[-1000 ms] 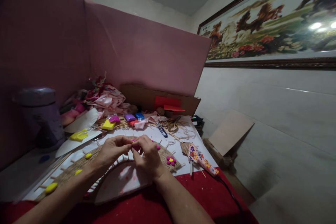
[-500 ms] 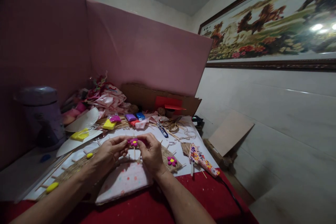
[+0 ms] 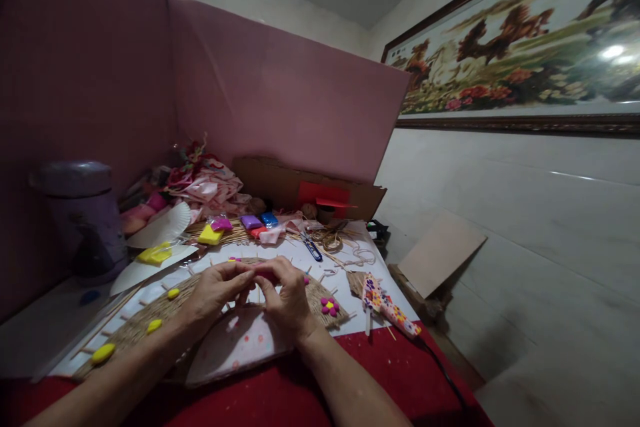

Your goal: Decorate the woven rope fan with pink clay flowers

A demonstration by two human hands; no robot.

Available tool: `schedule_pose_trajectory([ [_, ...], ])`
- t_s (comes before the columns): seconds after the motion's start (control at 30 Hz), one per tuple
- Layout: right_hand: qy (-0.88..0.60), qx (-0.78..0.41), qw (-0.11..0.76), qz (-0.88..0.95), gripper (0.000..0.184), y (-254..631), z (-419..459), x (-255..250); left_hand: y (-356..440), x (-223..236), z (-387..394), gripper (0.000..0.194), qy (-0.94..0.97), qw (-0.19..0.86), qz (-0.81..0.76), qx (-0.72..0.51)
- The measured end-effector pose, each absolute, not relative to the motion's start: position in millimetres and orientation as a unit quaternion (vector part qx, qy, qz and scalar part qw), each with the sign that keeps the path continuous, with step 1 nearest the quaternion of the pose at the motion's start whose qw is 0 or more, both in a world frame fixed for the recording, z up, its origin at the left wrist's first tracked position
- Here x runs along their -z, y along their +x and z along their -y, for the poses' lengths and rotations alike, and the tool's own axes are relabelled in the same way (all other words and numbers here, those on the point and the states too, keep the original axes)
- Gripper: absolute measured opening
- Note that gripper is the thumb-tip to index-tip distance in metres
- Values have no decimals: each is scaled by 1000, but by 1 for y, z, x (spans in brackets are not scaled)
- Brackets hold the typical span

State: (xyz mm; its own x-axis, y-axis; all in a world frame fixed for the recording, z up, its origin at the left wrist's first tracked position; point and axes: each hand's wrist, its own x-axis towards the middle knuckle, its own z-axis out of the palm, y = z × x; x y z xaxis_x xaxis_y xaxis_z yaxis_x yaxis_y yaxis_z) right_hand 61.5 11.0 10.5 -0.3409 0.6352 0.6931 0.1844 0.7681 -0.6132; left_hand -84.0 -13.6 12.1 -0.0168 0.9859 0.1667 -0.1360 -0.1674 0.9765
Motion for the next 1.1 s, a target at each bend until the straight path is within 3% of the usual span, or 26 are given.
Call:
schedule_pose_trajectory([
  [0.23,-349,-224,596,688,17,66,-26,-1,-87,-14,12,38,390,579,-369,-614],
  [0.73,-320,-256,559,721,9,62,-21,-3,-87,-13,13,25,381,620,-343,-593],
  [1.1,-288,-258,512,767,10,61,-12,-8,-88,-8,12,35,381,616,-380,-575],
])
